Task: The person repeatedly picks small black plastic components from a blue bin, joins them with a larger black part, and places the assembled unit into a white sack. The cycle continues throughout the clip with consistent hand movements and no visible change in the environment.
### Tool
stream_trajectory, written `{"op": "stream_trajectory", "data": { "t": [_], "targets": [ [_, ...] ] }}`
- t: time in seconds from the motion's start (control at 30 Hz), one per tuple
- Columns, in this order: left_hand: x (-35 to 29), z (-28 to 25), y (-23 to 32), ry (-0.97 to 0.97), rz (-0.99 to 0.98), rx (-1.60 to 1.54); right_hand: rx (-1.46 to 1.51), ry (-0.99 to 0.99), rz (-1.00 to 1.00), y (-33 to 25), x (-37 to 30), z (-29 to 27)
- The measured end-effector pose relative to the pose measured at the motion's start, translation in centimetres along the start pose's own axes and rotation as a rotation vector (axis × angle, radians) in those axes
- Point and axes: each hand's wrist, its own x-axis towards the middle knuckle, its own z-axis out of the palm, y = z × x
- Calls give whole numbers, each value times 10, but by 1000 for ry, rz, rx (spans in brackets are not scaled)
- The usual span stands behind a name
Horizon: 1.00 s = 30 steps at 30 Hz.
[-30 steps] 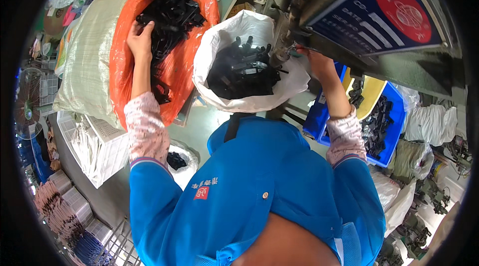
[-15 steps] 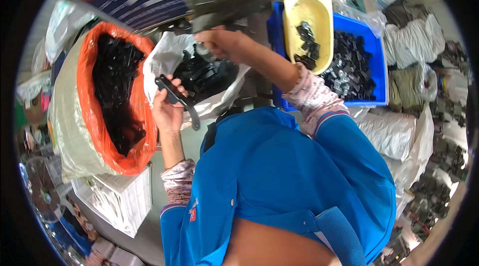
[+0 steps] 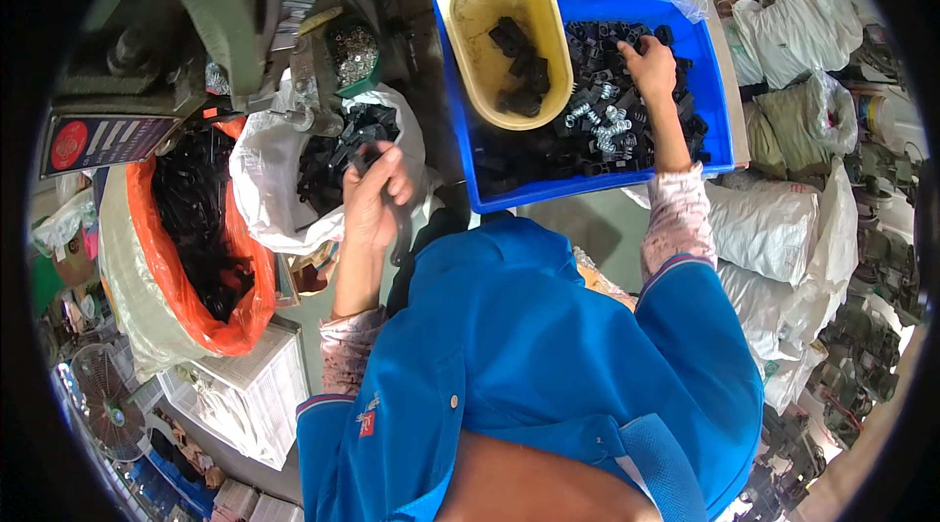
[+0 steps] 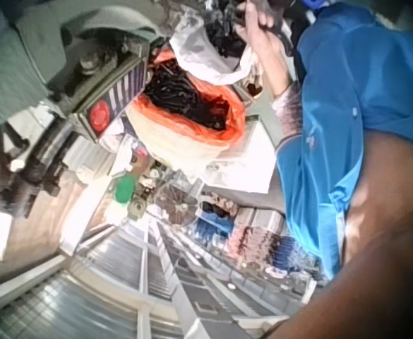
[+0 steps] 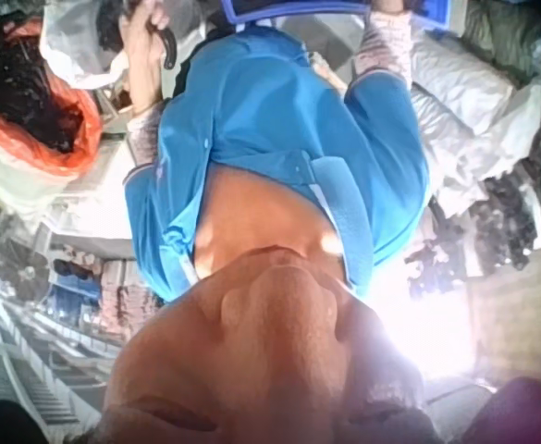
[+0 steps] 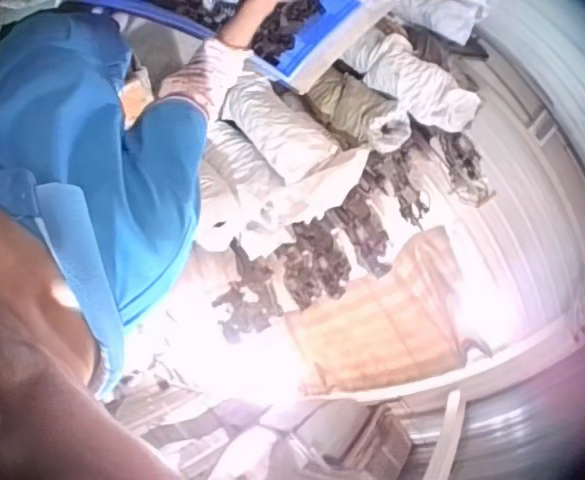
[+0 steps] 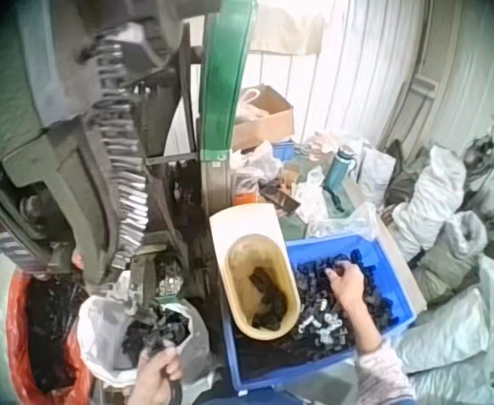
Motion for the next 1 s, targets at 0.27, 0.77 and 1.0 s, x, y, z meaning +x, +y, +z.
{"op": "stream_trajectory", "data": {
  "t": [0.27, 0.77, 1.0],
  "targets": [
    [13, 89, -45, -164, -241, 126, 947, -436, -133, 2, -36, -67],
    [-11, 102, -80, -75, -475, -27, 462, -272, -331, 41, -121, -70],
    [-9, 101, -98, -90, -147, 162, 342, -312, -736, 7, -104, -33]
  ]
}}
